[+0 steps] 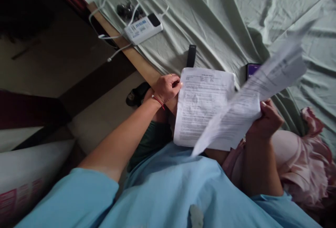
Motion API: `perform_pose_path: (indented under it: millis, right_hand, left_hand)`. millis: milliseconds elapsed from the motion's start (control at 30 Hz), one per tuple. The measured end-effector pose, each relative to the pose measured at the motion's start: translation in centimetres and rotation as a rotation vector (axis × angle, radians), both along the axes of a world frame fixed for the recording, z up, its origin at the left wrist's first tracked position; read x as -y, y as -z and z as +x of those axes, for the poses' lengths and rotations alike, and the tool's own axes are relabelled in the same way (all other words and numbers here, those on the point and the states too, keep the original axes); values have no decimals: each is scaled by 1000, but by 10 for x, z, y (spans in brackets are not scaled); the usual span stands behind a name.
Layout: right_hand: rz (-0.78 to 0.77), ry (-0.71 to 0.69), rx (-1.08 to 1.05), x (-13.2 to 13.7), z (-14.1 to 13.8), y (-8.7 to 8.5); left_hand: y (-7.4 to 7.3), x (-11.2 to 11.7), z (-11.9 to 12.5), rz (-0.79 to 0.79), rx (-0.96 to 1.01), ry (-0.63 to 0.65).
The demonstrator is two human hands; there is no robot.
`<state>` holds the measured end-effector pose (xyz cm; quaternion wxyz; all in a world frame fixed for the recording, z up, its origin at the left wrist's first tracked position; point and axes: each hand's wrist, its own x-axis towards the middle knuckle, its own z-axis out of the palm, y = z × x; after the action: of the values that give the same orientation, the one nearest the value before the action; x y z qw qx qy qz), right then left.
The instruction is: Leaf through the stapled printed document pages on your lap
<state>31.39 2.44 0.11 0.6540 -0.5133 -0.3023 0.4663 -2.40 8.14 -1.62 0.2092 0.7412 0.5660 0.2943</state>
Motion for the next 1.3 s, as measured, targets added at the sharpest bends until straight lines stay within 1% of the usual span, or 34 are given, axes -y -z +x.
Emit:
perform_pose_path:
  millis: [67,167,233,300,367,433,500,600,700,800,1033,1133,1300]
  right_hand:
    - [-4,-23,-3,1,0,-2]
    - [-10,-22,34,0,-1,-4]
    - [-14,2,74,-1,-3,-4]
    - [-38,43,166,-2,-5,-1]
    - [-76,84,309,-3,-7,3]
    - [-102,87,494,-3,-7,9]
    - [-121,46,713,-1,-7,13]
    - [-130,-27,1027,3,-7,15]
    - [-91,-59,1183,4,-8,14]
    - [-88,-73,1212,3,-8,15]
    - [-195,-102,1048,2,-9,18]
    - [-227,-118,1020,1,-8,19]
    - [-230,-155,962,-1,-3,24]
  left_hand:
    - [-1,0,0,-3,8,0]
    - [-2,1,-1,-13,26,6]
    - [-2,0,-1,-22,40,14]
    - [-2,0,-1,-34,43,17]
    - [-1,0,-1,-43,37,10]
    - [-1,0,-1,-42,32,-1]
    - [0,0,-1,-34,34,-2]
    - [-1,0,0,-25,30,10]
    - [-2,0,0,-25,25,10]
    - [-2,0,0,-25,23,11]
    - [-1,0,0,-12,-11,12]
    - [1,-1,0,-9,-9,12]
    - [2,-1,0,-16,-32,-4]
